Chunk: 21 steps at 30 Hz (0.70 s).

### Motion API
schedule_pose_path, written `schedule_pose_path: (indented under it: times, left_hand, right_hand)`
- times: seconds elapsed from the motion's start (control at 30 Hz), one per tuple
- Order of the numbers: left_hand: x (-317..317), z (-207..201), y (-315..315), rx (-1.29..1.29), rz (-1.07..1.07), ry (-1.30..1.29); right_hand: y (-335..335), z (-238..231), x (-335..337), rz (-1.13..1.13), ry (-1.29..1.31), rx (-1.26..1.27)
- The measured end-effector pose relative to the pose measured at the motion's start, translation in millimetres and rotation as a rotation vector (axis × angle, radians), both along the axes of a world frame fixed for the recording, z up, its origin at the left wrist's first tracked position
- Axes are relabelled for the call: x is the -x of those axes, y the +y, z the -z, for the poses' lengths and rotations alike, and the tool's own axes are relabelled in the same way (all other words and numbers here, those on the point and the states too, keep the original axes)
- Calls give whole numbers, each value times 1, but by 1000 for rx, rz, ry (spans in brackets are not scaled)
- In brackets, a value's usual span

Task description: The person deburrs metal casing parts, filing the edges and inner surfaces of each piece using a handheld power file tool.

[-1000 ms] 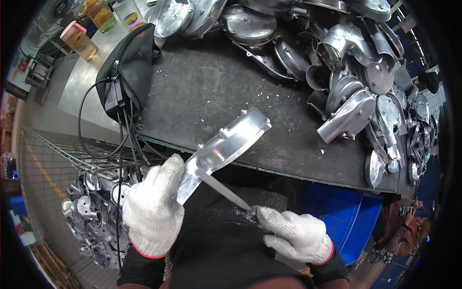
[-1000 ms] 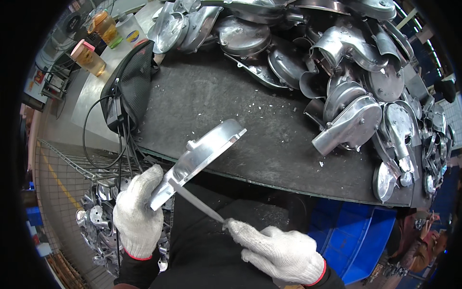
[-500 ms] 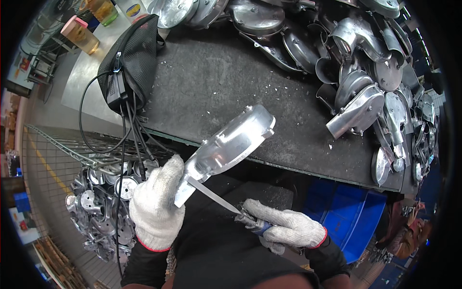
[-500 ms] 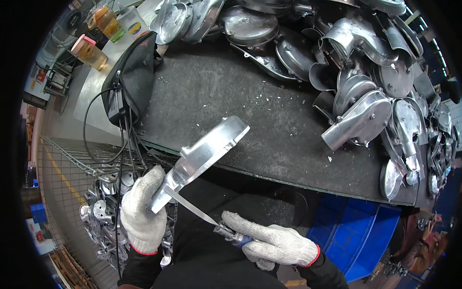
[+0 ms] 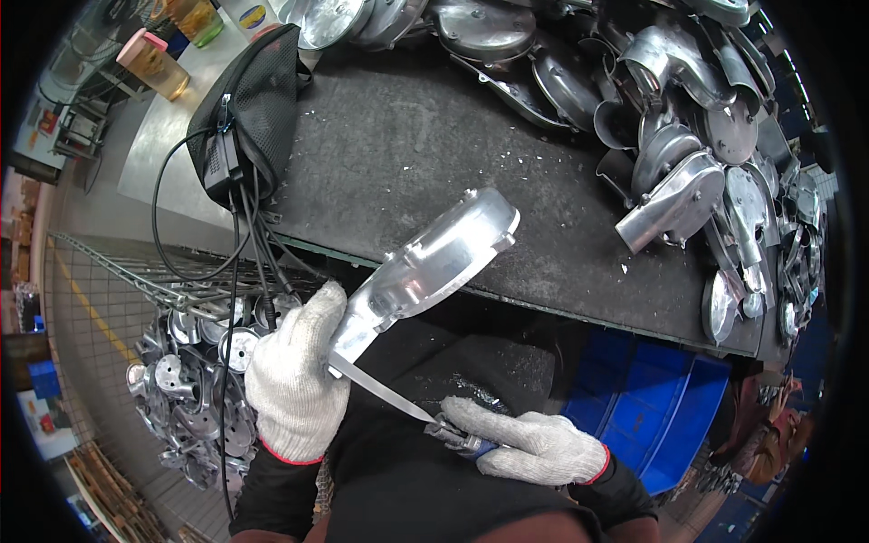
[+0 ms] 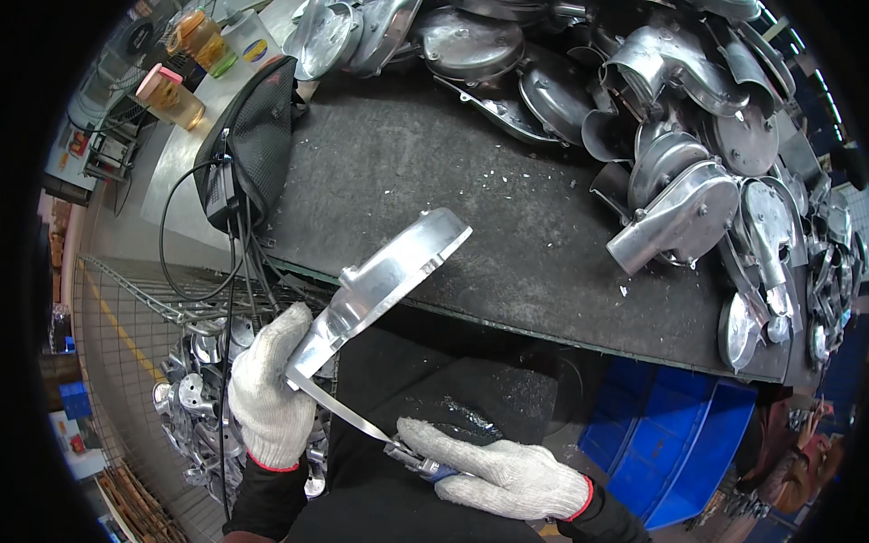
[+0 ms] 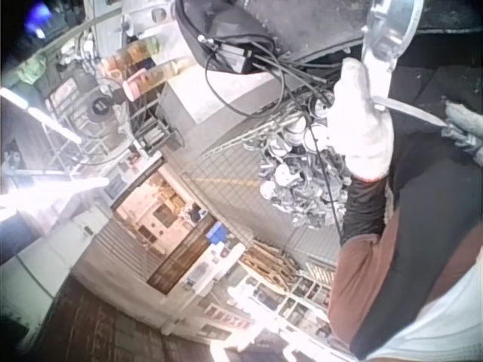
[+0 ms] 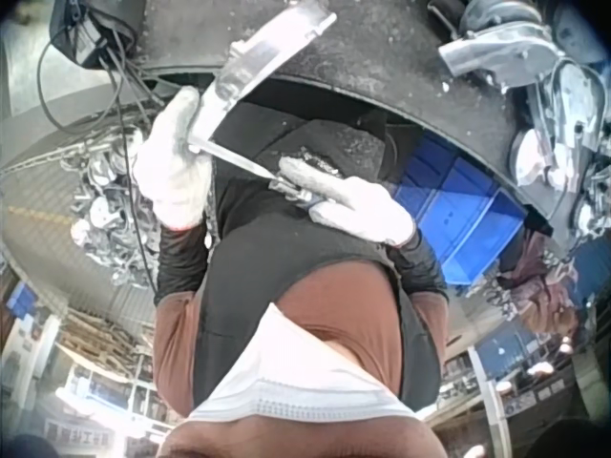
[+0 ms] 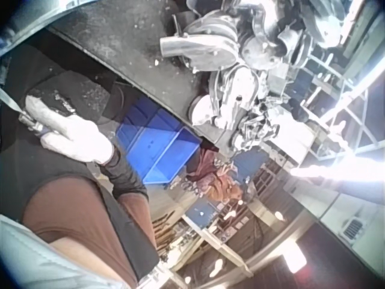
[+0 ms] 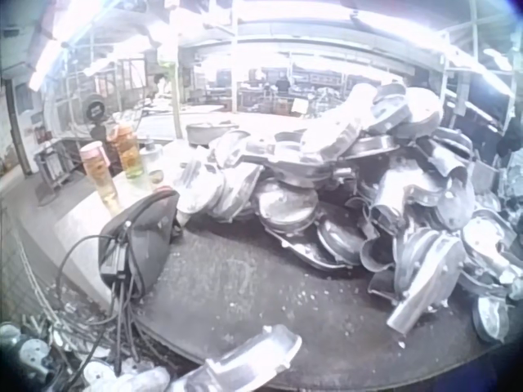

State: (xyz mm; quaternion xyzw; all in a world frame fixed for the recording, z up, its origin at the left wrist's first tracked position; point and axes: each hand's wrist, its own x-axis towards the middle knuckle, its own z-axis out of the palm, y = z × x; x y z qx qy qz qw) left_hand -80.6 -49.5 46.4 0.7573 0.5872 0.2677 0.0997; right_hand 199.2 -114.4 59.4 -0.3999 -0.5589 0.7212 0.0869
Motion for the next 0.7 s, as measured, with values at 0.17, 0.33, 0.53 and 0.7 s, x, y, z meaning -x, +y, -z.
schedule_pose_path:
  times: [0.17,0.33,0.53,0.7]
  left_hand:
    - [-4,-1,0,-12,-13,7]
    - [-8,-4,-3,85,-42,-61]
    - [-10,-2,3,40,-46,-135]
    - [12,25,-1,-58,8,-173]
  right_hand:
    - [-10,4,3,55,69,-99]
    - [-15,5,4,66,55,-145]
    - [-21,5,7,100,104,-184]
    - [-23,8,0,72,181,-227]
